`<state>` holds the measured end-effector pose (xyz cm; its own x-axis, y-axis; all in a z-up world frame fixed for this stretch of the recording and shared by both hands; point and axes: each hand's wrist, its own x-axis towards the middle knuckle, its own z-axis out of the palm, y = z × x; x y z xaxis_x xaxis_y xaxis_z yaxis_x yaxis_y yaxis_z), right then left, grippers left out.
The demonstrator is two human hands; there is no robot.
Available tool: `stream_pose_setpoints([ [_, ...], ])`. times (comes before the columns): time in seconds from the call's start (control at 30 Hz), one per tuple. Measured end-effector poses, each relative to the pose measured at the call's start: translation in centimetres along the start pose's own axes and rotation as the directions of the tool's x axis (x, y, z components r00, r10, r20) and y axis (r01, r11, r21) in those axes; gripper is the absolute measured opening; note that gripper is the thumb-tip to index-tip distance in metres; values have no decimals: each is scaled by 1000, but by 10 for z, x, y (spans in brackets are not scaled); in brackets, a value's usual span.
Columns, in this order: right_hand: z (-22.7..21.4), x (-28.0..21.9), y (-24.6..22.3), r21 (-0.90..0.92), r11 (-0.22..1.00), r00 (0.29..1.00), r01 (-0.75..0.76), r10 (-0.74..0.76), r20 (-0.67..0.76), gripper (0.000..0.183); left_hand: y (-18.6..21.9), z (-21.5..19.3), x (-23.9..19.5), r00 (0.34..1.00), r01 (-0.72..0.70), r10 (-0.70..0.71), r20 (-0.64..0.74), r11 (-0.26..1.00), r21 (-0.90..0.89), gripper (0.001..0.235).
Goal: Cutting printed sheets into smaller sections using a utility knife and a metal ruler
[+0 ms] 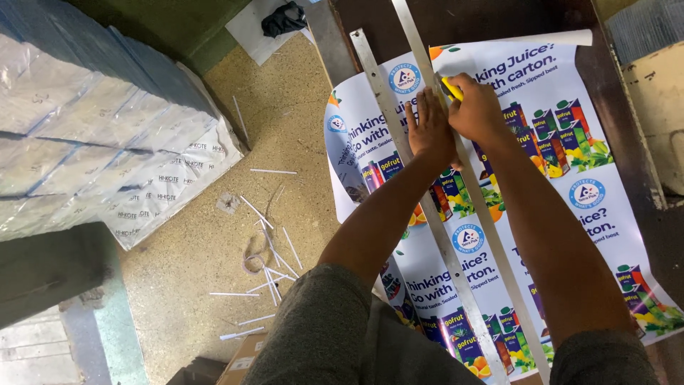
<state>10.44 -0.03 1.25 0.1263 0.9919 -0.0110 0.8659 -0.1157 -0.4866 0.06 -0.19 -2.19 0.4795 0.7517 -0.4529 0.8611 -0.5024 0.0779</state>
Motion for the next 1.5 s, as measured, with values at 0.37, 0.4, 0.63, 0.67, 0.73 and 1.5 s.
stream_pose_setpoints([
  [0.37, -9, -57, 1, 23, 1000, 1000, 10, -9, -15, 39, -5, -37, -35, 1000, 12, -10, 25, 998, -65, 124],
  [0.4, -10, -63, 1, 20, 1000, 1000, 3, -3, -8, 39, -5, -37, -36, 999, 9, -7, 35, 999, -54, 135],
  [0.63, -8, -98, 16, -72, 997, 999, 29, -32, -41, 41, -2, -25, -22, 999, -5, 6, 47, 1000, -23, 156],
  [0.67, -14, -102, 15, -65, 997, 998, -43, 45, 35, 42, -2, -21, -17, 998, 1, -2, 60, 1000, 20, 164],
  [0.73, -24, -112, 8, -60, 991, 986, -120, 126, 110, 44, -2, -16, -11, 997, 1, -6, 75, 998, 67, 171],
  [1.5, -45, -193, 12, -41, 970, 948, -240, 243, 205, 48, 36, 81, -7, 599, -184, 55, -799, 980, -70, 12],
])
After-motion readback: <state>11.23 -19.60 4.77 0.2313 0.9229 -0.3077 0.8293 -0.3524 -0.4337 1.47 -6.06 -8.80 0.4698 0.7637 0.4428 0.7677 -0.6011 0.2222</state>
